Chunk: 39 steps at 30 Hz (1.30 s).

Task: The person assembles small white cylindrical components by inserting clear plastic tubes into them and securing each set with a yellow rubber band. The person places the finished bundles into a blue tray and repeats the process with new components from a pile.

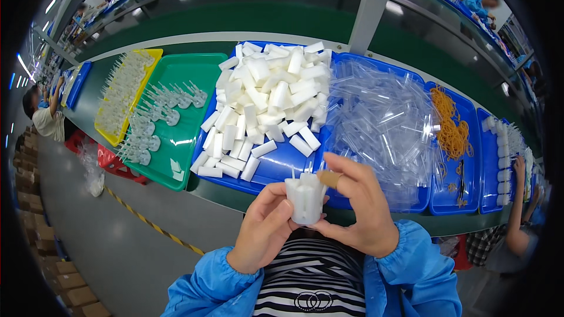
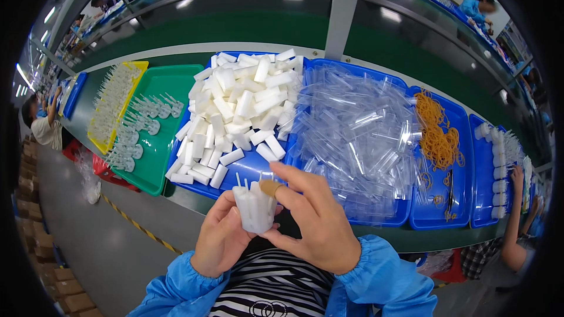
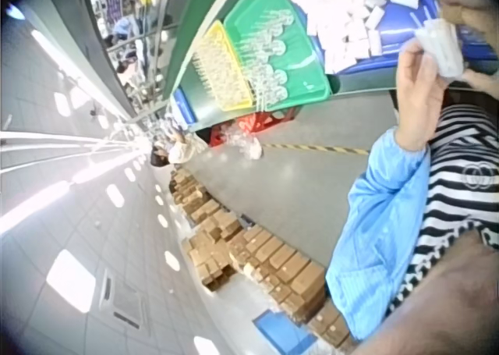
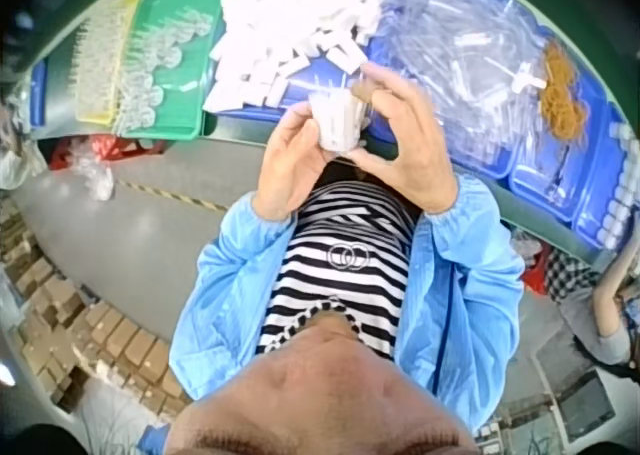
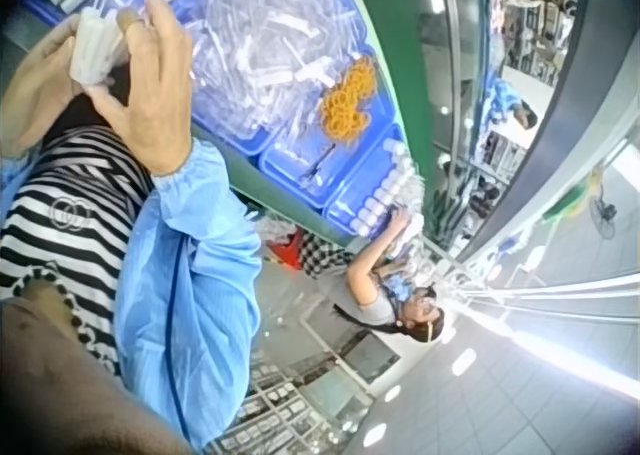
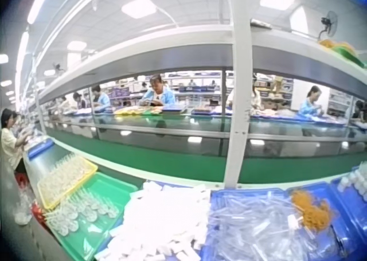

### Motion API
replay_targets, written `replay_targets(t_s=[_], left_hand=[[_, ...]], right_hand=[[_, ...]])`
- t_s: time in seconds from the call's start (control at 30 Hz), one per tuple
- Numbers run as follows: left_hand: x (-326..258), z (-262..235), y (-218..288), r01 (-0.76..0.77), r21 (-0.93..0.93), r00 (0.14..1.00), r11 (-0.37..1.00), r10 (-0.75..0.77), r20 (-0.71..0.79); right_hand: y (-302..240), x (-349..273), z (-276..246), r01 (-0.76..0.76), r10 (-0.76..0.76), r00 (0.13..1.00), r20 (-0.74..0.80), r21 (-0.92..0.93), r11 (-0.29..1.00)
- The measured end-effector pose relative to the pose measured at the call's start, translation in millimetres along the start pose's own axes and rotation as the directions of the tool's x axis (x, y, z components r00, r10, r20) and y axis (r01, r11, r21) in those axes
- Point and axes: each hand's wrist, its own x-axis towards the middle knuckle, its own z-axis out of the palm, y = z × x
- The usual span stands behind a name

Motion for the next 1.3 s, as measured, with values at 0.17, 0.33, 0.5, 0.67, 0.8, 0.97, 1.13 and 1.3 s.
replay_targets(t_s=[0.17,0.33,0.5,0.67,0.8,0.97,1.13,1.3], left_hand=[[5,8,-7,-0.015,-0.043,1.0,0.999,0.014,-0.027],[5,2,-17,-0.006,0.112,1.0,0.994,0.007,-0.01],[6,6,-23,-0.02,0.067,0.999,0.998,0.023,-0.039],[8,12,-28,-0.052,0.063,0.994,0.997,0.058,-0.093],[8,11,-27,-0.051,0.112,0.999,0.992,0.053,-0.014],[12,16,-27,-0.09,0.196,0.995,0.976,0.078,0.068],[11,11,-24,-0.356,0.735,0.92,0.577,0.355,0.167],[7,20,-17,-0.437,0.861,0.861,0.261,0.399,0.316]], right_hand=[[2,-6,-11,-0.022,0.026,0.999,0.03,-0.125,0.992],[6,-13,-18,-0.027,0.036,0.997,0.062,-0.13,0.991],[8,-16,-22,-0.023,0.024,1.0,0.014,-0.125,0.992],[10,-20,-21,0.022,-0.038,0.996,-0.079,-0.194,0.981],[13,-26,-22,0.001,-0.009,0.998,-0.055,-0.139,0.99],[18,-32,-21,-0.009,0.009,1.0,0.008,-0.044,0.999],[23,-23,-41,-0.106,0.094,0.992,0.08,0.162,0.981],[23,-17,-39,-0.078,0.068,0.984,0.162,0.053,0.996]])
